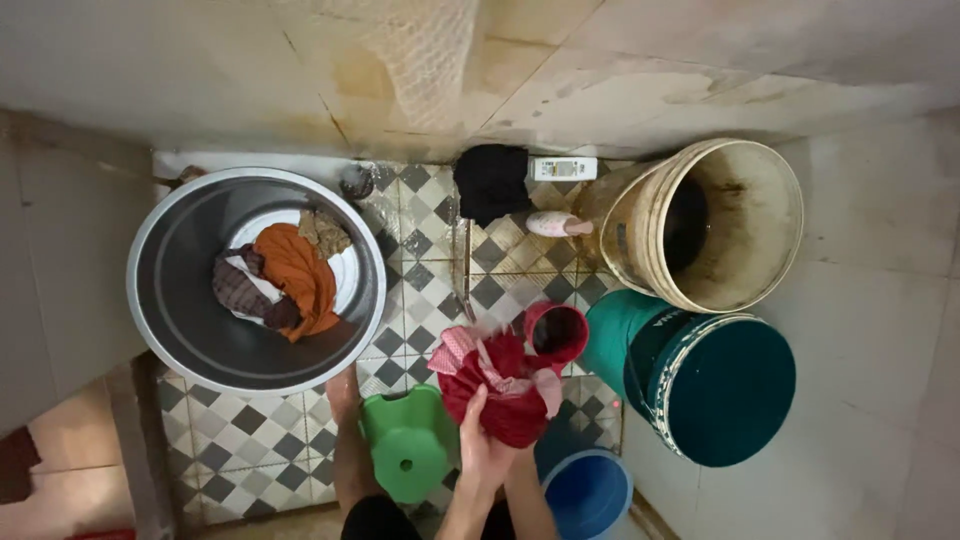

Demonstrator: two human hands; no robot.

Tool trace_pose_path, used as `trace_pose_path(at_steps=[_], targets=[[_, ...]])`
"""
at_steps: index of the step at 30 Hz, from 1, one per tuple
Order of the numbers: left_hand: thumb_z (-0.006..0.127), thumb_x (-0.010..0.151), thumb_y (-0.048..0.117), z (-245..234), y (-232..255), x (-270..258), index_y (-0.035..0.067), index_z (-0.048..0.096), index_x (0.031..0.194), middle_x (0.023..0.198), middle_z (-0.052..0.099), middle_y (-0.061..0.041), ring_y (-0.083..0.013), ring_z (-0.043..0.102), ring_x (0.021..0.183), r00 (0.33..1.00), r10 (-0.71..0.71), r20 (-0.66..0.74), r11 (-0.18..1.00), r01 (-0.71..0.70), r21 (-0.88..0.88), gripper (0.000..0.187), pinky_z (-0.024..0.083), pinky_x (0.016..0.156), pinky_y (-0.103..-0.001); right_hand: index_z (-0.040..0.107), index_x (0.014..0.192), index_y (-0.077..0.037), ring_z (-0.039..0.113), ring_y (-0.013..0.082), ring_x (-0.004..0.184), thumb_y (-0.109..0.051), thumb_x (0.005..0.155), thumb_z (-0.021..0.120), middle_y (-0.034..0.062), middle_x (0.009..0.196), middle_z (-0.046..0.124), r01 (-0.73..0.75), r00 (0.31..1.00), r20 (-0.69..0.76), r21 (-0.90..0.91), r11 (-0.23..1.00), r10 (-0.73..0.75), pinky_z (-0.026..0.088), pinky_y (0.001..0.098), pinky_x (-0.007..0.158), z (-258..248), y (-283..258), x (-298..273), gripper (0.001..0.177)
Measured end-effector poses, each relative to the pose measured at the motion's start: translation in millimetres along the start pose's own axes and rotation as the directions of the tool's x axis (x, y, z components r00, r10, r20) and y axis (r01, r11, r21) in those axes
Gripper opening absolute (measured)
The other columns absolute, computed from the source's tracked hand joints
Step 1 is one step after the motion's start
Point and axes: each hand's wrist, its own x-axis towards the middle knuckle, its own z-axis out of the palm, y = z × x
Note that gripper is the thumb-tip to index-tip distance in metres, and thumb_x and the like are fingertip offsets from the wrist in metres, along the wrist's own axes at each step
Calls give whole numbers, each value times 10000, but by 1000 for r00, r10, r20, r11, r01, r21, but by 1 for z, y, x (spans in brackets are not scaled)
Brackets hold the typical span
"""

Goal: Hand-washing clothes in a basin with water from buckets.

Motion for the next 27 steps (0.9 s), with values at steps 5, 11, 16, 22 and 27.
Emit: trace_pose_path(at_steps=[5, 11, 16, 22, 27], targets=[[670, 904, 314, -18, 5, -3, 83, 665, 1247, 1237, 731, -72, -244, 674, 1155, 989, -140, -52, 985, 145, 96, 413, 506, 1034, -423, 444, 1544, -56, 515, 323, 1306, -240, 1012, 544, 173, 1557, 456, -80, 967, 245, 2, 997, 77, 451, 449, 1108, -6, -29, 12, 571], [718, 933, 234, -42, 7, 3, 100, 649, 1282, 1210, 718, -39, -208, 670, 1135, 983, -177, -44, 930, 182, 320, 380, 511, 1041, -411, 438, 1570, -111, 420, 341, 1454, -102, 999, 563, 162, 1603, 450, 158, 827, 297, 692, 705, -477, 362, 485, 1187, -16, 61, -17, 584], [794, 844, 169, -42, 27, 4, 104, 569, 1369, 1151, 711, -67, -239, 669, 1067, 991, -66, -112, 870, 112, 481, 574, 527, 981, -441, 374, 1543, 41, 523, 373, 1300, -162, 902, 571, 232, 1507, 503, -280, 925, 171, -296, 913, 339, 476, 484, 1024, -62, -123, 31, 701], [872, 652, 60, -43, 56, -9, 143, 278, 1542, 1282, 646, -105, -282, 622, 1165, 996, 84, 28, 573, -71, 816, 1074, 505, 1001, -473, 436, 1501, -31, 624, 331, 1198, -459, 805, 808, 177, 1370, 603, -33, 987, 40, -900, 435, 159, 532, 490, 1008, 47, -64, 23, 898], [927, 624, 94, 1, 61, -19, 101, 212, 1544, 1283, 612, -209, -361, 599, 1138, 999, 15, 50, 449, -51, 892, 1165, 488, 981, -528, 438, 1553, -41, 588, 286, 1309, -540, 811, 840, 135, 1490, 573, -6, 949, 112, -928, 373, 293, 478, 454, 1112, 77, -35, 23, 980]])
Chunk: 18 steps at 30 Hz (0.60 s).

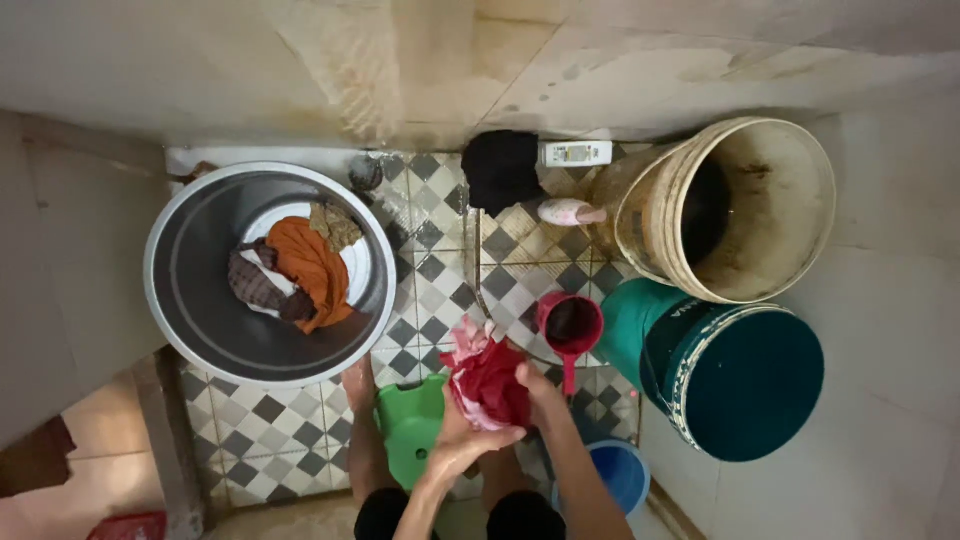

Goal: Hand-washing clothes in a basin with water from buckets.

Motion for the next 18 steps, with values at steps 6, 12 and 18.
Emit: trace_pose_path(at_steps=[6, 12, 18], targets=[[1013, 627, 201, -7, -12, 22, 3, 249, 1397, 1404, 582, -126, -268, 555, 1308, 971, 209, 113, 847, -237, 476, 1103, 353, 1151, -410, 434, 1496, -80, 608, 321, 1270, -549, 774, 803, 138, 1434, 591, -136, 990, 69, 344, 929, 120, 477, 483, 1076, -26, -3, 9, 937], [959, 452, 211, 19, 35, 9, 98, 375, 1384, 1123, 746, -110, -257, 745, 1041, 981, 124, -147, 778, -4, 629, 1106, 592, 922, -356, 505, 1451, -52, 602, 192, 1260, -240, 892, 765, 90, 1387, 615, -5, 992, -119, -392, 920, -45, 475, 353, 1075, 41, -37, 18, 645], [935, 517, 201, 27, 14, 28, 116, 392, 1401, 964, 771, -118, -302, 767, 907, 939, 197, -282, 744, 45, 667, 1041, 609, 838, -385, 707, 1160, 5, 697, 159, 939, -54, 856, 773, 71, 1064, 758, 57, 954, -221, -531, 845, -204, 556, 299, 814, 80, -41, 45, 316]])
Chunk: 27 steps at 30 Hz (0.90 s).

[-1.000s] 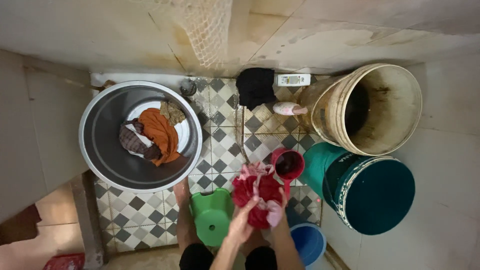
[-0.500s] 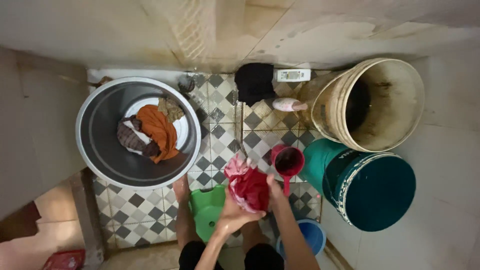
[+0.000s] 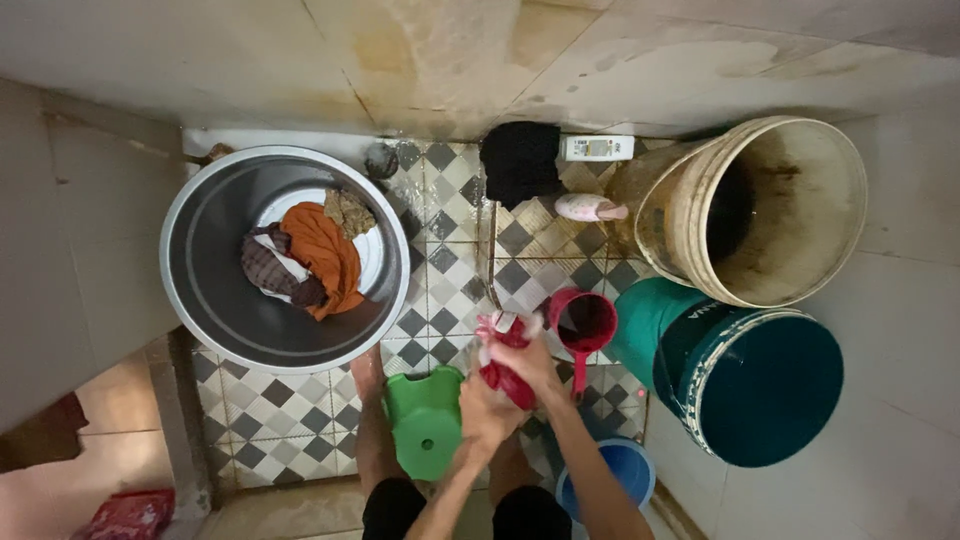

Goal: Hand-washing clothes in a basin with water from buckets.

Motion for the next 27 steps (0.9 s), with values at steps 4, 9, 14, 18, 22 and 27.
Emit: trace_pose_path(at_steps=[4, 9, 14, 18, 22, 27], targets=[[893, 650, 243, 13, -10, 17, 166, 531, 1298, 931, 778, -166, -358, 765, 909, 997, 12, -80, 996, -5, 89, 746, 618, 806, -437, 756, 1009, -26, 684, 112, 800, -15, 801, 715, 15, 903, 756, 14, 998, -62, -198, 980, -26, 550, 278, 705, 6, -2, 13, 213], [892, 704, 317, 9, -1, 26, 150, 518, 1250, 920, 752, -208, -419, 721, 943, 987, -151, -58, 982, 157, 104, 683, 594, 801, -497, 727, 834, 10, 625, 124, 636, -36, 796, 724, 32, 686, 693, 87, 979, -116, -496, 864, -166, 503, 312, 587, 6, 9, 24, 59], [915, 641, 303, 1, -3, 30, 129, 484, 1257, 967, 731, -184, -414, 720, 950, 990, -133, -56, 969, 141, 202, 772, 596, 831, -489, 720, 871, 6, 675, 100, 644, -44, 821, 678, 15, 714, 710, 83, 978, -156, -325, 942, -140, 540, 299, 578, 22, 9, 25, 82], [878, 677, 279, -10, -42, 21, 99, 469, 1312, 1080, 713, -178, -400, 710, 1010, 999, 44, 5, 986, -44, 160, 777, 592, 876, -460, 721, 941, 6, 673, 98, 724, -18, 813, 675, 33, 787, 721, 151, 981, -79, -241, 959, -175, 554, 286, 648, 10, 23, 16, 139], [985, 599, 303, -59, -21, 2, 72, 370, 1349, 1267, 589, -176, -351, 633, 1185, 952, 196, 235, 972, -158, -172, 997, 538, 1018, -417, 669, 1093, -64, 707, 184, 849, -3, 785, 697, 82, 959, 747, -145, 989, 30, 123, 982, 142, 576, 344, 690, -1, 16, -8, 315], [980, 536, 221, -74, -29, -18, 177, 349, 1407, 1373, 573, -127, -287, 611, 1257, 895, -84, 437, 833, 304, -463, 1076, 556, 1049, -411, 589, 1219, -25, 672, 227, 990, -48, 883, 730, 120, 1065, 675, -81, 902, 386, 590, 803, -193, 549, 383, 921, 3, 18, -21, 365]])
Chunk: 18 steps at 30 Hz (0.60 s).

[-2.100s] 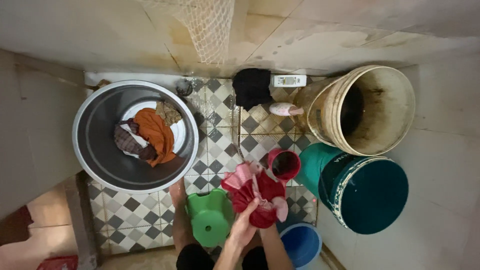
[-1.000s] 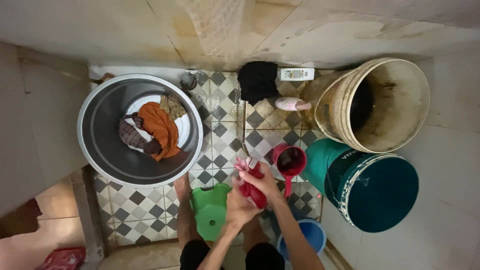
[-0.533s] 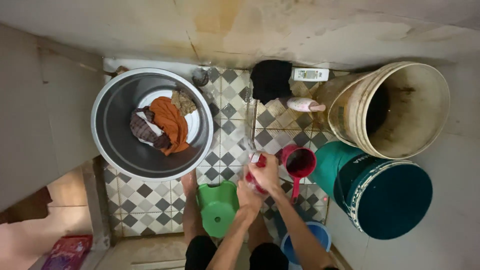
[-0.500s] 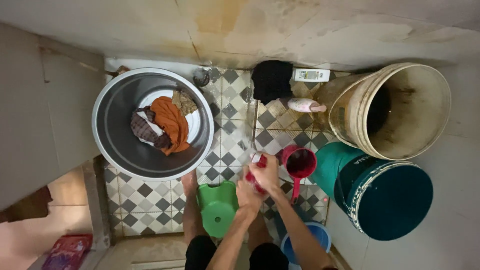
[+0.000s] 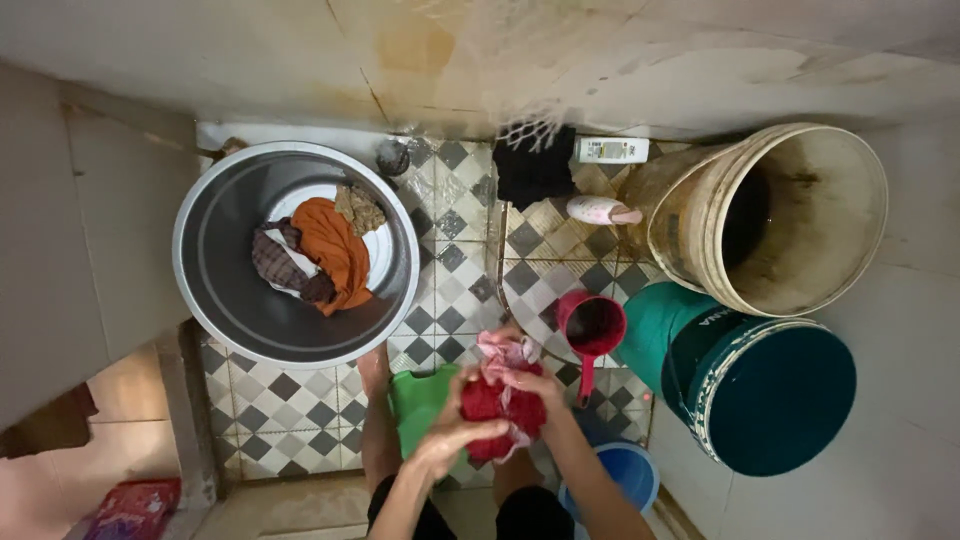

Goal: Hand-washing clothes in a basin with water from buckets.

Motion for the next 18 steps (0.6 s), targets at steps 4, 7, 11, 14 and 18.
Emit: trace_pose_path(at_steps=[4, 7, 11, 14, 18], targets=[[969, 524, 93, 4, -7, -14, 135, 446, 1405, 1332, 626, -106, -245, 646, 1195, 969, -31, 244, 967, 90, -237, 1026, 572, 994, -397, 602, 1150, -15, 677, 215, 978, -107, 969, 693, 87, 940, 648, -98, 963, 247, -52, 994, 107, 545, 515, 1136, 1, -4, 1, 223], [972, 545, 55, 16, -10, -19, 55, 551, 1301, 1181, 698, -102, -225, 705, 1052, 967, 3, 256, 989, 35, -144, 865, 611, 888, -368, 608, 1030, -30, 684, 200, 894, -77, 957, 705, 73, 902, 655, -92, 985, 130, -181, 979, 117, 596, 509, 1023, 34, -21, -12, 130], [936, 605, 30, 37, -16, -13, -12, 687, 1075, 909, 780, -85, -196, 747, 799, 990, 65, 127, 997, -59, -52, 534, 627, 699, -338, 627, 954, -11, 700, 220, 823, -14, 835, 777, 96, 869, 701, -117, 983, -183, -545, 830, 18, 589, 413, 835, 19, -8, -23, 191], [885, 581, 6, 49, -10, -1, 2, 722, 948, 820, 782, -68, -171, 734, 707, 985, 159, -64, 987, -158, 12, 402, 617, 634, -326, 731, 1032, -16, 719, 205, 841, -30, 770, 741, 74, 919, 763, -171, 942, -303, -805, 568, -147, 571, 346, 798, 40, -14, -1, 262], [915, 574, 86, 45, -14, 22, 28, 733, 921, 807, 780, -68, -154, 734, 695, 961, 153, -230, 966, -96, 241, 396, 599, 645, -309, 705, 1094, -3, 718, 200, 920, -43, 759, 757, 77, 994, 735, -142, 912, -304, -862, 486, -274, 580, 317, 830, 17, 13, 11, 342]])
